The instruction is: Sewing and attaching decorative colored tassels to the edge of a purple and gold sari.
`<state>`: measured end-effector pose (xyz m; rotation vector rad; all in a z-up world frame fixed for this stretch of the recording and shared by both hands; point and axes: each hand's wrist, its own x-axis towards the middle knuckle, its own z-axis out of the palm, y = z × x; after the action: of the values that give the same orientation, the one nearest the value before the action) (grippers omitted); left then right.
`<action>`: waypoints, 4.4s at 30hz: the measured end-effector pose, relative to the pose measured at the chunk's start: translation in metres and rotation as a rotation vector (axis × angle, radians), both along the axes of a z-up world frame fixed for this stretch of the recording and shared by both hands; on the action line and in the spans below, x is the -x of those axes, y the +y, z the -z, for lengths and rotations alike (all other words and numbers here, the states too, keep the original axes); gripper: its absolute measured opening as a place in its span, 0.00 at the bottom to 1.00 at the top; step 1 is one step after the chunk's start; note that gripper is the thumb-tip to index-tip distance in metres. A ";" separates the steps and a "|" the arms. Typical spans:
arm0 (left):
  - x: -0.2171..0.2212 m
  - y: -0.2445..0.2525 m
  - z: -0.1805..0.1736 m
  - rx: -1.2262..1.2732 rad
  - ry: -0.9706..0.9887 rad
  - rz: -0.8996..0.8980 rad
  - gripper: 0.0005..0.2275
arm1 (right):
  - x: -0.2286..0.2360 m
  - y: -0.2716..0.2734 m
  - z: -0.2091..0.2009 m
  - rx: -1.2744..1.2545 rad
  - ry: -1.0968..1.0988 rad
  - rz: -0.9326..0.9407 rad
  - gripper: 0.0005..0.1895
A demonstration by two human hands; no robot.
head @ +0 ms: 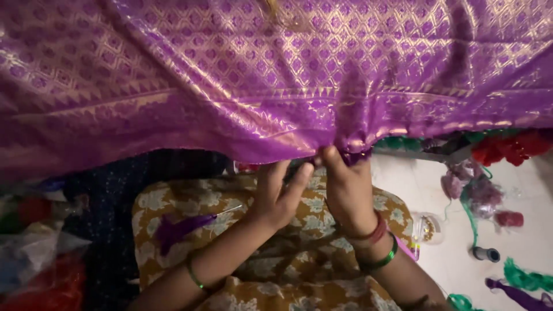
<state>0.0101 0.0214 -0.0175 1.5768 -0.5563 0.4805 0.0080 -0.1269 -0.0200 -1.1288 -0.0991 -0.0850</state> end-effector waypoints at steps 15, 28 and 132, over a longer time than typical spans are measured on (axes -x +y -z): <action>-0.032 0.011 -0.029 -0.401 0.892 0.276 0.22 | 0.058 -0.148 0.105 1.226 0.145 0.138 0.24; -0.057 -0.001 0.000 -0.223 0.600 0.469 0.12 | 0.064 -0.146 0.053 1.514 -0.034 0.002 0.14; -0.003 0.007 0.006 0.069 0.248 0.192 0.11 | 0.012 0.000 0.013 0.148 -0.003 0.072 0.09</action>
<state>0.0128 0.0280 -0.0232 1.4736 -0.4892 0.1551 -0.0044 -0.1273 -0.0331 -1.2806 -0.0683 -0.1458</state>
